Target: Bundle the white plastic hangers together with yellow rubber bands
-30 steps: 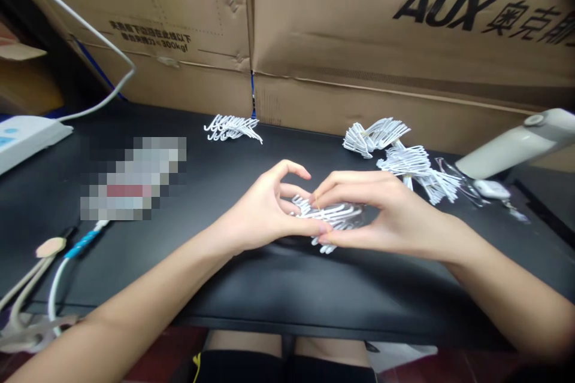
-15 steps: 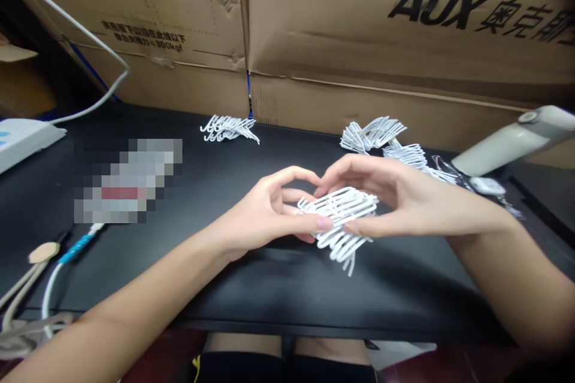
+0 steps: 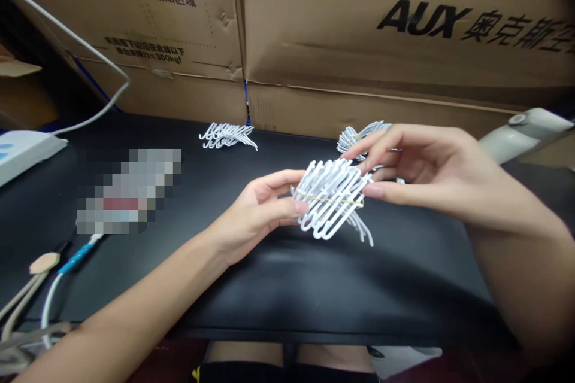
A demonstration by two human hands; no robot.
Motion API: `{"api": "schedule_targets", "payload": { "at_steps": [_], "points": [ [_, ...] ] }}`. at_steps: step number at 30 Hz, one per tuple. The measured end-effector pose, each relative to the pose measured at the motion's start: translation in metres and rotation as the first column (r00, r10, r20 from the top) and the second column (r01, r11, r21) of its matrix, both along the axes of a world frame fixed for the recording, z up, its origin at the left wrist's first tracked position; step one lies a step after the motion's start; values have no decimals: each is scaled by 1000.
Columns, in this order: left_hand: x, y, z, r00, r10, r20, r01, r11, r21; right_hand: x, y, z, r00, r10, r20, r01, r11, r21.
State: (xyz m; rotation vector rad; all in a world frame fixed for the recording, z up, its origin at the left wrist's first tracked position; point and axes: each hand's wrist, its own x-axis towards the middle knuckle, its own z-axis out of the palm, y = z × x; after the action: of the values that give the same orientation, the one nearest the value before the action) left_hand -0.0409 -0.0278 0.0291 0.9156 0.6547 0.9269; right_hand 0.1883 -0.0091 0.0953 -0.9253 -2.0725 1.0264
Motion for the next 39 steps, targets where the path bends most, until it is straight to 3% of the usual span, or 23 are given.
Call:
{"api": "schedule_targets", "payload": {
  "at_steps": [5, 10, 19, 31, 39],
  "points": [
    [1, -1, -1, 1000, -3, 5, 3, 1000, 29, -3, -10, 0, 979, 22, 201, -95, 928, 361],
    [1, -3, -2, 999, 36, -6, -36, 997, 65, -4, -13, -2, 964, -42, 263, -102, 855, 508],
    [2, -3, -3, 997, 81, -15, -78, 990, 120, -1, -15, -2, 940, 1, 342, -144, 908, 394],
    [3, -4, -1, 996, 92, -22, -88, 986, 139, 9, -12, 6, 875, 33, 484, -263, 871, 415],
    [2, -4, -2, 995, 96, -23, -90, 977, 195, 9, -15, 8, 879, 47, 474, -260, 881, 394]
  ]
}}
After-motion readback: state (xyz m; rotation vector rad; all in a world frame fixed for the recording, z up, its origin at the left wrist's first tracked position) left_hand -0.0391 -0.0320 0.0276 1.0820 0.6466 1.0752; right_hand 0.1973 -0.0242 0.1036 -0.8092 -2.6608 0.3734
